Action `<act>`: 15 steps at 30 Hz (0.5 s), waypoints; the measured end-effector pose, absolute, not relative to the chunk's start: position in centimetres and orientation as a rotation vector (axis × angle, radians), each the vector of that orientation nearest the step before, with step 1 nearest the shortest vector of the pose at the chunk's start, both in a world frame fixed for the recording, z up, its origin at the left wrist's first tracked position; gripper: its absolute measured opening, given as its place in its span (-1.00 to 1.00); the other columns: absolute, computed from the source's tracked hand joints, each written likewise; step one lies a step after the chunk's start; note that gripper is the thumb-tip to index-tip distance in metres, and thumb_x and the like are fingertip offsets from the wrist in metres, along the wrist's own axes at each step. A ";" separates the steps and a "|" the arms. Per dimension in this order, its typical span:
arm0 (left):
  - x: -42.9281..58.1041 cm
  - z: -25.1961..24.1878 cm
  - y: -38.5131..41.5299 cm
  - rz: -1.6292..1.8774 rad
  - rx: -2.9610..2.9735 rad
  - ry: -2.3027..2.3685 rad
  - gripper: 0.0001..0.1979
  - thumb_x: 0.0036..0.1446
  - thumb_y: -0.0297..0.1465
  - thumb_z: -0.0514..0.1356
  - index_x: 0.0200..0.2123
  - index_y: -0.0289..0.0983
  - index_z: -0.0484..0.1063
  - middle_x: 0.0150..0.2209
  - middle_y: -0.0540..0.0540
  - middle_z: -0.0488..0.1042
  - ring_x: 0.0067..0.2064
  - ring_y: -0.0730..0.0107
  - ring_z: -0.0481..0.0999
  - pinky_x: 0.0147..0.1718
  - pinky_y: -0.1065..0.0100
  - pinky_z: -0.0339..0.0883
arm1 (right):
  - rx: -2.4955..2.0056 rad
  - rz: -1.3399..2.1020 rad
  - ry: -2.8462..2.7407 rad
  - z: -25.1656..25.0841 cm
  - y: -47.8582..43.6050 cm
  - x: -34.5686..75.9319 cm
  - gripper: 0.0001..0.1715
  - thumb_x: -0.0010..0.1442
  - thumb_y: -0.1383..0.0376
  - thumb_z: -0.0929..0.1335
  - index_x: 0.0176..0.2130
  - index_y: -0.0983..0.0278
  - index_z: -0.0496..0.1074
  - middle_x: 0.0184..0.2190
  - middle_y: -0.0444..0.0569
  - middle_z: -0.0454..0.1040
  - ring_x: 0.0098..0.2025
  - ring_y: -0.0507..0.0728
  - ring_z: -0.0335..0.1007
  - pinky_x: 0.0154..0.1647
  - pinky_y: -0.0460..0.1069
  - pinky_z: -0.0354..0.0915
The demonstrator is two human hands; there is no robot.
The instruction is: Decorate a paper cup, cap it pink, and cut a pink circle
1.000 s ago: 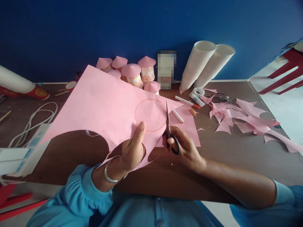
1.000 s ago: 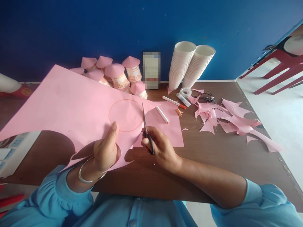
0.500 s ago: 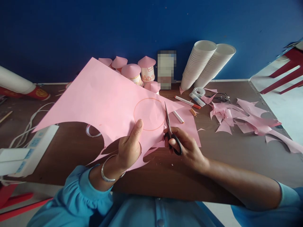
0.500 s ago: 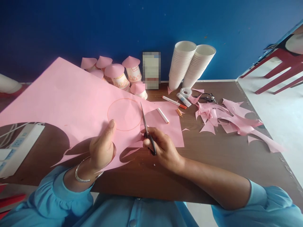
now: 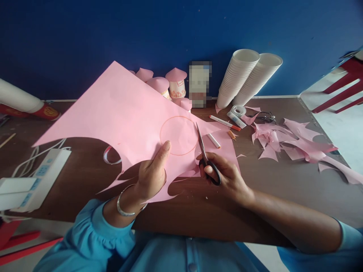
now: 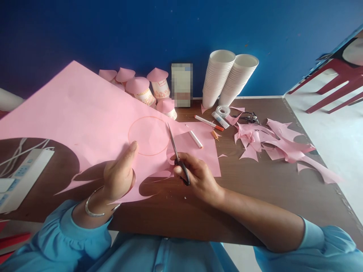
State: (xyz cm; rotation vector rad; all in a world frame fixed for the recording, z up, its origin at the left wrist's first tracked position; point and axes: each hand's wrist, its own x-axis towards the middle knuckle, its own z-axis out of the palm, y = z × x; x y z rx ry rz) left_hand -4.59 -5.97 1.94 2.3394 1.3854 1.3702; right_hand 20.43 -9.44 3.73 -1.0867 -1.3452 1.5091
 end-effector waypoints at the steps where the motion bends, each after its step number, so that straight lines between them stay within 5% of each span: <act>1: -4.6 2.0 -5.8 1.390 2.379 1.393 -0.59 0.43 -0.25 0.13 0.28 -0.11 0.43 0.05 -0.10 0.67 0.10 0.17 0.67 0.10 0.27 0.62 | -1.092 1.510 -1.352 3.7 -9.4 20.5 -0.38 0.27 -0.23 0.38 -0.08 0.24 0.42 -0.49 -0.19 0.30 -0.51 0.00 0.20 -0.51 -0.07 0.20; 15: -4.2 2.8 -5.5 1.476 2.514 1.400 -0.65 0.44 -0.39 0.09 0.21 -0.18 0.49 -0.01 -0.12 0.70 0.02 0.23 0.70 0.03 0.29 0.61 | -1.097 1.506 -1.336 3.7 -9.7 20.5 -0.40 0.26 -0.23 0.38 -0.13 0.24 0.42 -0.51 -0.20 0.24 -0.51 -0.01 0.14 -0.50 -0.07 0.16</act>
